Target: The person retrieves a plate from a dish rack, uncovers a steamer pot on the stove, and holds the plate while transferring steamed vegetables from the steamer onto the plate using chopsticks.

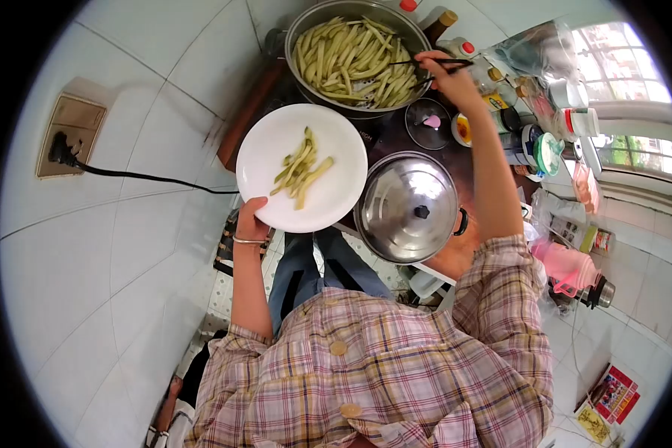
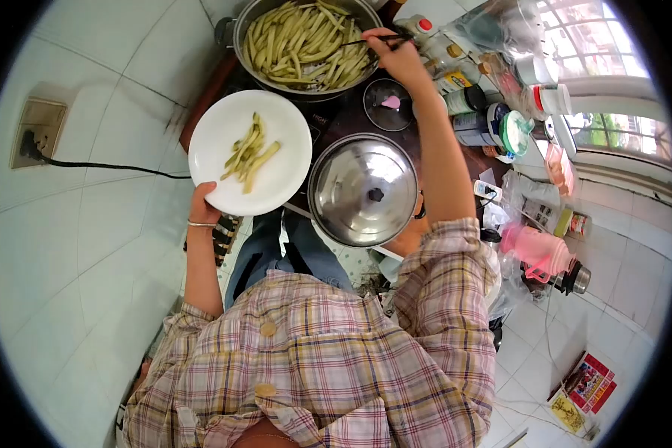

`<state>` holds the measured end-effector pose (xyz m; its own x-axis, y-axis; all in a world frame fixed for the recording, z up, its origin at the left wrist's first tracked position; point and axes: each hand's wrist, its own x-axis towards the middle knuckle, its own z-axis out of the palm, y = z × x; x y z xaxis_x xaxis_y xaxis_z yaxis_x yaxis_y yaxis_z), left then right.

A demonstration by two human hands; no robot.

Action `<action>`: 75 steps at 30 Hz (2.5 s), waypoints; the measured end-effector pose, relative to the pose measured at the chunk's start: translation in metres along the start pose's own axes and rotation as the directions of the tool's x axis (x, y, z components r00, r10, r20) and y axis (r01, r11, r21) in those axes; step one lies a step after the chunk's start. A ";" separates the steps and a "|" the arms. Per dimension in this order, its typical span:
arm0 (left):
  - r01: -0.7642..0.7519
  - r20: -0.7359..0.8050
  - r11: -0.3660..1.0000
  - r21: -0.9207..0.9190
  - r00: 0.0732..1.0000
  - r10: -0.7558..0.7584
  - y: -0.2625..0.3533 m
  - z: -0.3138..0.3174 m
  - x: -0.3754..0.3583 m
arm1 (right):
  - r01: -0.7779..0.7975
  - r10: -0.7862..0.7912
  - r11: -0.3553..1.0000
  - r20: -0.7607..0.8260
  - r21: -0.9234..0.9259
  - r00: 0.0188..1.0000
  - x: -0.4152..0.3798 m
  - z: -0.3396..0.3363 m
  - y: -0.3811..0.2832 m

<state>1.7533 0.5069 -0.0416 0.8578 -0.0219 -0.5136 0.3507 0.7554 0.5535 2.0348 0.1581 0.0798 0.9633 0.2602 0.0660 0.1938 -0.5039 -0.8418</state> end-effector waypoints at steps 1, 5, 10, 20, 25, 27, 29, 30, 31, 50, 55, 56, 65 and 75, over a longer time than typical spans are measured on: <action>0.014 0.010 1.000 0.000 1.000 -0.014 0.001 -0.001 0.000 | 0.033 -0.034 0.999 -0.049 -0.012 0.998 0.005 0.006 0.004; -0.001 0.041 1.000 0.015 0.999 0.000 0.002 0.006 -0.001 | -0.098 0.122 0.984 -0.161 0.151 0.979 0.011 0.010 0.000; -0.002 0.024 1.000 0.028 1.000 0.001 -0.001 0.012 -0.002 | -0.065 0.135 0.936 -0.181 0.346 0.974 0.014 0.016 0.010; 0.035 0.064 0.998 0.062 0.997 -0.038 -0.007 0.026 0.000 | 0.038 0.277 0.595 -0.249 0.803 0.928 -0.013 0.025 0.000; 0.035 0.076 0.998 0.053 0.996 -0.039 -0.006 0.030 0.003 | 0.064 0.122 0.566 -0.161 0.822 0.979 -0.051 0.010 -0.064; 0.018 0.076 0.999 0.037 0.997 -0.021 -0.005 0.035 0.001 | 0.070 0.048 0.589 -0.121 0.805 0.992 -0.071 0.009 -0.093; 0.022 0.055 0.999 0.033 0.998 -0.024 -0.008 0.029 0.002 | 0.019 -0.009 0.690 -0.018 0.724 1.000 -0.095 0.020 -0.124; 0.026 0.046 0.999 0.031 0.999 -0.027 -0.009 0.026 0.002 | -0.005 -0.069 0.803 0.102 0.596 0.992 -0.106 0.029 -0.130; 0.026 0.042 0.999 0.029 0.999 -0.027 -0.009 0.024 0.003 | 0.001 -0.113 0.894 0.224 0.449 0.968 -0.115 0.036 -0.134; 0.030 0.029 0.997 0.069 0.999 -0.032 -0.001 0.022 -0.001 | 0.124 -0.064 0.959 -0.233 0.255 0.970 0.031 0.042 0.035; 0.023 0.036 0.997 0.077 0.999 -0.026 -0.001 0.022 0.000 | 0.188 -0.056 0.916 -0.351 0.355 0.935 0.036 0.050 0.025; 0.025 0.038 0.997 0.072 0.999 -0.028 -0.002 0.022 -0.001 | 0.169 -0.001 0.884 -0.360 0.436 0.933 0.036 0.049 0.026; 0.026 0.029 0.997 0.073 0.999 -0.029 -0.008 0.034 -0.002 | 0.063 0.235 0.614 -0.258 0.787 0.937 -0.016 0.014 0.000; 0.032 0.035 0.998 0.059 0.999 -0.034 -0.018 0.026 0.001 | 0.076 -0.160 0.914 0.182 0.400 0.970 -0.130 0.024 -0.115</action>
<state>1.7580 0.4759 -0.0352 0.8577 -0.0705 -0.5093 0.3999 0.7141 0.5745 1.8828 0.2019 0.1552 0.8700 0.4826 0.1012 0.1756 -0.1115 -0.9781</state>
